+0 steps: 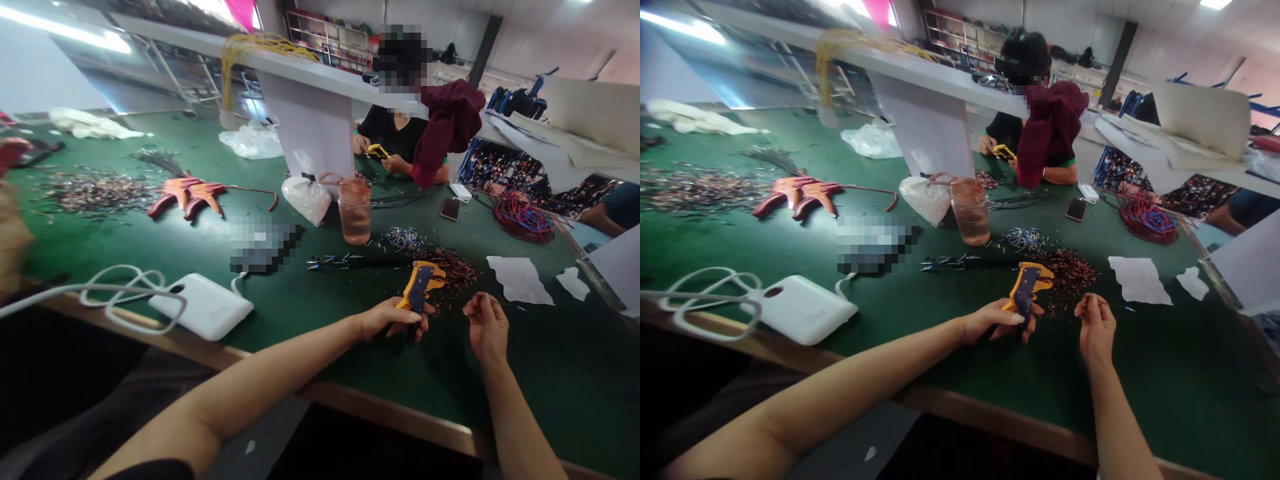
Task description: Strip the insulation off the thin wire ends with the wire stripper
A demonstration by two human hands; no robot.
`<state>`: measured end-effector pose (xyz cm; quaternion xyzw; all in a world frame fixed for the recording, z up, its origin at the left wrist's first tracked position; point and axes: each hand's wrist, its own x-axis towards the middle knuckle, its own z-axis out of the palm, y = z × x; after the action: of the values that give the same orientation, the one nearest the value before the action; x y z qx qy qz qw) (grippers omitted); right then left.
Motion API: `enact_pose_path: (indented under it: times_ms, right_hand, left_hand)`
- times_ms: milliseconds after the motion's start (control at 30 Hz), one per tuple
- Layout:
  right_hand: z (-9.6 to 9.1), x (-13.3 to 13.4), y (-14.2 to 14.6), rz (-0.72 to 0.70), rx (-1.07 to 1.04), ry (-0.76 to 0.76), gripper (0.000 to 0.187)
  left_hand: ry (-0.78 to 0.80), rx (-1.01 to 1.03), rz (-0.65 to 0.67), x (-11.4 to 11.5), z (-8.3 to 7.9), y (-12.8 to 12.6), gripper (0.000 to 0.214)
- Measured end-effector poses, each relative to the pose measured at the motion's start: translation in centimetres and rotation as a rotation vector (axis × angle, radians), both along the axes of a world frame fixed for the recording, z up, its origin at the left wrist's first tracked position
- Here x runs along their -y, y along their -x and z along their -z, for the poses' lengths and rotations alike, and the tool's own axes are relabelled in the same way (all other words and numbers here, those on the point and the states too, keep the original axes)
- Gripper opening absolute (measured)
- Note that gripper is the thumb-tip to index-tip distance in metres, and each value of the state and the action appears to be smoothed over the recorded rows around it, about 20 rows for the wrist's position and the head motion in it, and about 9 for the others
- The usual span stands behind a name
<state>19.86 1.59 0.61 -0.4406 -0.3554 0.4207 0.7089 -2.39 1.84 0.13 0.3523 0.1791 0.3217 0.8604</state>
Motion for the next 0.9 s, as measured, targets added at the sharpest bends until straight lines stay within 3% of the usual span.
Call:
enact_pose_path:
  times_ms: [167, 467, 900]
  right_hand:
    - [-0.1, 0.4, 0.5, -0.013, 0.035, 0.002, 0.036]
    - [-0.4, 1.2, 1.5, 0.029, 0.141, -0.001, 0.036]
    - [0.1, 1.5, 1.3, -0.025, 0.25, 0.011, 0.029]
  left_hand:
    - [-0.052, 0.005, 0.028, -0.1, 0.6, 1.2, 0.05]
    - [-0.187, -0.1, 0.108, 0.2, -0.1, 1.7, 0.049]
    - [-0.232, -0.176, 0.039, 0.5, -0.7, 1.6, 0.047]
